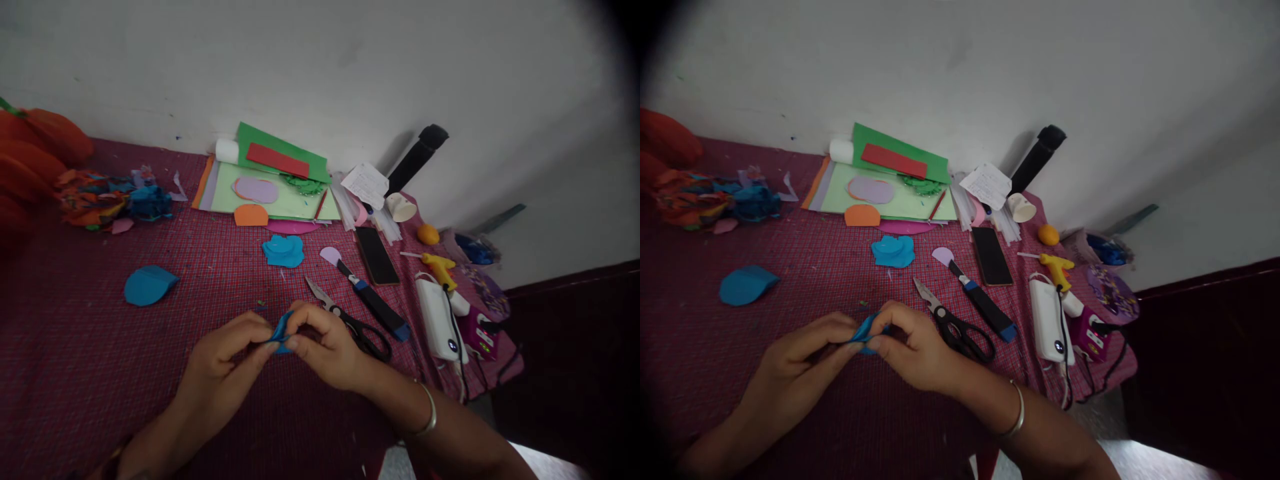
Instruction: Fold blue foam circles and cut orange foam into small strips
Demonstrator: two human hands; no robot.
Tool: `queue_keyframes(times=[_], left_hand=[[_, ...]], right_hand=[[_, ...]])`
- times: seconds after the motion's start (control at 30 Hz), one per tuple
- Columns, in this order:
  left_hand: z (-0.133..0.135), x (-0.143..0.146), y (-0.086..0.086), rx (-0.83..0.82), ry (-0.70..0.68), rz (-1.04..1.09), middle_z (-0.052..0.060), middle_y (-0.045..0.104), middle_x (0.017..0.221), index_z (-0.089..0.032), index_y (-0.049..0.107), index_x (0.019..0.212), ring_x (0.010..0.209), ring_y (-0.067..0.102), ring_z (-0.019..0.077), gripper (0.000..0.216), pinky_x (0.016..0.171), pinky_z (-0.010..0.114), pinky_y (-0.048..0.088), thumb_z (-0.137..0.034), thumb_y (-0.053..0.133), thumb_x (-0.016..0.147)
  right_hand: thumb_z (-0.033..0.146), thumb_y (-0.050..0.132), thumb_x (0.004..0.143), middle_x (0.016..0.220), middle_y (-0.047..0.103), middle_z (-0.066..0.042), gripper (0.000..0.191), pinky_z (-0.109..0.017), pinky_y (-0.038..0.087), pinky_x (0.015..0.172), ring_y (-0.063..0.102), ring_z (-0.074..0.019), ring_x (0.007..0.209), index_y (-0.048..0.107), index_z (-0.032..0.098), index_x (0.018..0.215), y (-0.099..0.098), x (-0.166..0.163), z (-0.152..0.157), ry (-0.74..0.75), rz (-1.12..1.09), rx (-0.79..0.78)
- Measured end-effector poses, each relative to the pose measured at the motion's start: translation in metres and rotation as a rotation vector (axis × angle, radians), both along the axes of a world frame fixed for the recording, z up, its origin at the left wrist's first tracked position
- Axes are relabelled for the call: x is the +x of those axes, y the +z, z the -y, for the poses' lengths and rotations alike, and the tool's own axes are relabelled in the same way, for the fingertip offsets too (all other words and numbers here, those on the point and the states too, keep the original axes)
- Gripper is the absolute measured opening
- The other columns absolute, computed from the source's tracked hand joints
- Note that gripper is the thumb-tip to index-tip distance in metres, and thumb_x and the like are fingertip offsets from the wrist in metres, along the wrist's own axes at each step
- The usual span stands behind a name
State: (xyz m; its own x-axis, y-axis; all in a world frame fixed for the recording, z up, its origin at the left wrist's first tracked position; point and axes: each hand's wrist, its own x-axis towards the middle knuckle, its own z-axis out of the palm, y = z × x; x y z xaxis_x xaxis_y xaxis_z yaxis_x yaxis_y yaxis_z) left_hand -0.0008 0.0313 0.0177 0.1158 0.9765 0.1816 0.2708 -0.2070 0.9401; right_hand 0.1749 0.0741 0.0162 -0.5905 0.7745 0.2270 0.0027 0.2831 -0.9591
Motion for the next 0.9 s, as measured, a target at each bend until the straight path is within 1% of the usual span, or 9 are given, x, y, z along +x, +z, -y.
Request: queue_keyframes(times=[0.07,0.13,0.2,0.3,0.37,0.53,0.7,0.8,0.9], left_hand=[[0.000,-0.001,0.001,0.036,0.007,-0.043,0.001,0.068,0.074,-0.024,0.068,0.075,0.068,0.060,0.0155,0.014,0.061,0.026,0.046,-0.021,0.058,0.083],[-0.001,-0.003,0.000,0.083,0.012,-0.096,0.001,0.068,0.074,-0.024,0.068,0.077,0.068,0.061,0.0155,0.013,0.061,0.026,0.046,-0.019,0.057,0.083],[-0.002,-0.006,0.000,0.140,0.014,-0.158,0.001,0.068,0.076,-0.023,0.068,0.079,0.071,0.062,0.0160,0.013,0.064,0.026,0.047,-0.017,0.057,0.083],[-0.005,-0.008,-0.003,0.180,0.013,-0.253,0.002,0.068,0.081,-0.023,0.068,0.083,0.076,0.063,0.0172,0.015,0.069,0.028,0.048,-0.015,0.055,0.083],[-0.007,-0.007,-0.005,0.153,0.016,-0.286,0.003,0.066,0.084,-0.023,0.067,0.084,0.079,0.063,0.0177,0.016,0.072,0.029,0.048,-0.015,0.053,0.083],[-0.010,-0.002,-0.015,0.033,-0.017,-0.268,0.001,0.057,0.075,-0.020,0.057,0.073,0.070,0.055,0.0156,0.016,0.064,0.027,0.043,-0.009,0.048,0.081],[-0.010,0.003,-0.019,-0.036,-0.039,-0.238,-0.001,0.053,0.069,-0.019,0.053,0.068,0.066,0.050,0.0149,0.016,0.062,0.027,0.038,-0.010,0.048,0.080],[-0.011,0.001,-0.007,-0.162,-0.026,-0.115,-0.002,0.052,0.064,-0.019,0.054,0.068,0.062,0.048,0.0139,0.012,0.058,0.026,0.038,-0.015,0.051,0.079],[-0.008,-0.021,0.017,-0.297,0.046,0.067,-0.005,0.050,0.057,-0.019,0.057,0.073,0.053,0.046,0.0117,0.007,0.051,0.023,0.038,-0.025,0.057,0.078]], right_hand=[[0.028,0.056,0.088,0.079,0.054,-0.001,0.008,-0.029,0.043,0.066,0.051,-0.0144,0.072,0.053,0.021,0.091,-0.001,-0.001,0.001,-0.079,0.028,0.018],[0.022,0.058,0.086,0.085,0.056,-0.001,0.023,-0.029,0.045,0.070,0.053,-0.0148,0.076,0.050,0.022,0.108,-0.001,-0.001,0.001,-0.138,0.054,0.036],[0.017,0.058,0.085,0.091,0.059,-0.003,0.032,-0.032,0.046,0.077,0.056,-0.0164,0.084,0.049,0.023,0.115,0.001,-0.001,0.000,-0.130,0.125,0.106],[0.014,0.057,0.084,0.094,0.058,-0.004,0.017,-0.033,0.044,0.081,0.055,-0.0181,0.090,0.058,0.022,0.099,0.004,0.000,-0.002,-0.099,0.265,0.263],[0.012,0.055,0.085,0.090,0.055,-0.003,0.012,-0.031,0.044,0.077,0.054,-0.0170,0.086,0.059,0.021,0.092,0.004,0.000,-0.003,-0.082,0.302,0.291],[0.008,0.052,0.085,0.081,0.053,-0.001,0.012,-0.028,0.039,0.068,0.051,-0.0157,0.077,0.055,0.019,0.084,-0.005,-0.004,-0.006,-0.040,0.423,0.241],[0.006,0.053,0.084,0.083,0.057,-0.002,0.013,-0.029,0.039,0.072,0.053,-0.0168,0.079,0.055,0.019,0.085,-0.010,-0.006,-0.007,-0.017,0.437,0.177],[0.006,0.054,0.082,0.082,0.058,-0.001,0.015,-0.028,0.041,0.070,0.054,-0.0160,0.077,0.055,0.020,0.089,-0.010,-0.006,-0.005,-0.041,0.365,0.059],[0.011,0.054,0.083,0.084,0.059,0.000,0.020,-0.026,0.042,0.065,0.055,-0.0147,0.074,0.054,0.020,0.101,-0.010,-0.006,-0.003,-0.045,0.276,-0.038]])
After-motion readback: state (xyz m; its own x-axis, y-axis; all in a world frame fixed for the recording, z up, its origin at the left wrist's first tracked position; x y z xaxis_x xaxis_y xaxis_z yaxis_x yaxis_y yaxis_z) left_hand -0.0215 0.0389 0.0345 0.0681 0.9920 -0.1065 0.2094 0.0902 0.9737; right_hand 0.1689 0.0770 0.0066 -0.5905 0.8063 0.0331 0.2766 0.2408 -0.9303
